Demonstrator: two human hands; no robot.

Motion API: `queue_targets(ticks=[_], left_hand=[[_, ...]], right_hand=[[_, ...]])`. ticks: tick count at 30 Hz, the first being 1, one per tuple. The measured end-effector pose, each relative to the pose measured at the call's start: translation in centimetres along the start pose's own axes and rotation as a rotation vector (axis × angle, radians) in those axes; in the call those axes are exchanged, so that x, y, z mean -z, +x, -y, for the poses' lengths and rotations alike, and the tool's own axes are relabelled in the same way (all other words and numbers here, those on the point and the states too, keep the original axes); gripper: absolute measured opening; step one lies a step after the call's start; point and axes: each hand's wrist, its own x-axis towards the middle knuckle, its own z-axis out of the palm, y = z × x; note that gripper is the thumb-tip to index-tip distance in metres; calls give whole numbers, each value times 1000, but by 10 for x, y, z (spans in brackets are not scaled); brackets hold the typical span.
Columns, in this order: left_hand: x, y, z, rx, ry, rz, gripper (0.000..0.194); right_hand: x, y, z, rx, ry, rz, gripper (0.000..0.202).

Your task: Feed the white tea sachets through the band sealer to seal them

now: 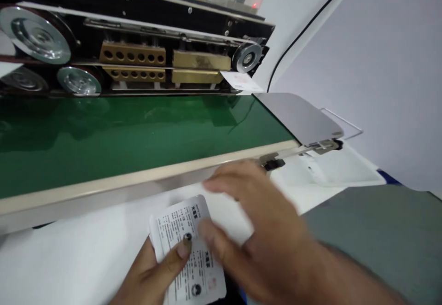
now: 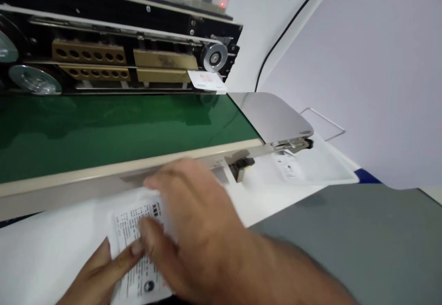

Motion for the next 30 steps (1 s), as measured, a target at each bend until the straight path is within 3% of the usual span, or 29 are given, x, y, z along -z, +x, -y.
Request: queue_targets(ticks=[1, 3, 7, 9, 12, 15, 20, 25, 27, 30], left_hand=[[1, 1, 1, -42, 41, 17, 85], [3, 2, 2, -97, 104, 74, 77], [5, 5, 5, -52, 87, 270, 79], [6, 7, 6, -49, 86, 304, 88], [4, 7, 6, -61, 21, 241, 97], [-3, 4, 1, -50, -154, 120, 97], [-12, -1, -6, -26, -191, -109, 87], [-7, 3, 3, -64, -127, 4, 110], [-5, 4, 6, -69, -97, 17, 113], [-4, 6, 7, -84, -46, 38, 112]], right_hand=[[-7, -10, 6, 30, 62, 162, 37], [-18, -22, 8, 12, 132, 338, 49], [-27, -22, -8, -148, 209, 463, 46], [-23, -21, -17, -208, 282, 475, 38], [-10, -25, -25, -163, 457, 372, 24], [-3, -36, -31, -65, 578, 236, 24], [-26, -63, -34, -65, 568, 149, 37], [-48, -77, -30, -90, 603, 86, 40], [-49, -77, -27, -224, 678, 11, 41], [-50, -74, -23, -592, 929, -91, 29]])
